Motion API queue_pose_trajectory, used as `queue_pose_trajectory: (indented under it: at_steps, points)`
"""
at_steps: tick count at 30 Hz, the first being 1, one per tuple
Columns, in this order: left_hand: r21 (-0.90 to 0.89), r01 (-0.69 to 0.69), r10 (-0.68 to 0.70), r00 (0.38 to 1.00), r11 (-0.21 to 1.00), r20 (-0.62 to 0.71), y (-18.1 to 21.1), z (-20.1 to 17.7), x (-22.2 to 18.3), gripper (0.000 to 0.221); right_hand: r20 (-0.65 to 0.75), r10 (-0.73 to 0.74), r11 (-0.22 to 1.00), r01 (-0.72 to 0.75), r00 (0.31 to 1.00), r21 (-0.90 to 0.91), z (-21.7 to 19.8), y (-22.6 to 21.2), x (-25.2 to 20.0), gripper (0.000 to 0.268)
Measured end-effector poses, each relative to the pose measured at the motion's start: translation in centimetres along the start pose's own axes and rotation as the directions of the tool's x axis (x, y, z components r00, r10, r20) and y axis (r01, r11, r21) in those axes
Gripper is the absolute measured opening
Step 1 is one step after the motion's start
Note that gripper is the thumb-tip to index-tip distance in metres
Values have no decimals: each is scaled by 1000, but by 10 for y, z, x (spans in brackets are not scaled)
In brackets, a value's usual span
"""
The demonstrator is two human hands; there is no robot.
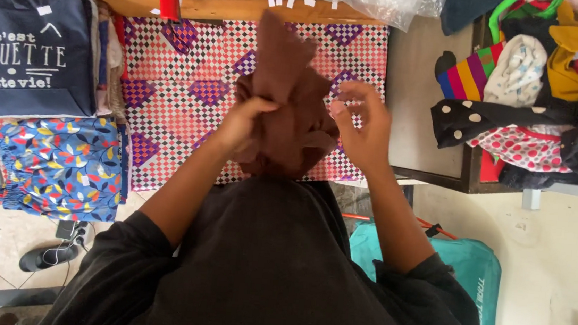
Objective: The person takes patterned shorts, a navy t-shirt, and a brown garment from a shelf, folds each item on a mat by hand, and uses a tape dispenser on the folded navy t-shirt.
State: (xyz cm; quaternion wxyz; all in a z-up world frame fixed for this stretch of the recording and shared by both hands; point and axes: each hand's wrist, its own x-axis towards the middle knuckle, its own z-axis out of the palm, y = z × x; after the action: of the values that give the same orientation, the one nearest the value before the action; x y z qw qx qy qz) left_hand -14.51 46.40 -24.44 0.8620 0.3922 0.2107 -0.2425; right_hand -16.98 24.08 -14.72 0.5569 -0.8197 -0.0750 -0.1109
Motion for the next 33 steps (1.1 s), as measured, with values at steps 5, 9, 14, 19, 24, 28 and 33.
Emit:
queue_pose_trajectory:
  at_steps: [5,9,14,19,24,28,33]
  points:
    - [-201,-2,45,977,980,210,0,-33,10,67,299,203,977,-211,932,-6,-4,31,-7,101]
    - [-87,-10,10,1000,996,-6,22,-4,-15,67,603,252,958,-283,757,-45,33,120,-34,91]
    - [199,-30,84,960,979,-268,59,53,-69,82,464,219,944,-306,859,122,41,44,-14,30]
    - [80,-340,348,895,937,-278,60,-5,-48,67,50,414,908,-408,909,-92,21,93,-21,33]
    - [370,-329,425,880,868,-214,59,-30,-24,40,-21,335,939,-333,942,83,4,126,-20,19]
    - [228,-434,458,887,872,-62,69,-2,-51,43,33,485,771,-444,874,457,7,91,-13,34]
    - [850,-163,59,986,501,154,5,-24,-23,112,266,634,237,-510,726,827,27,144,-21,44]
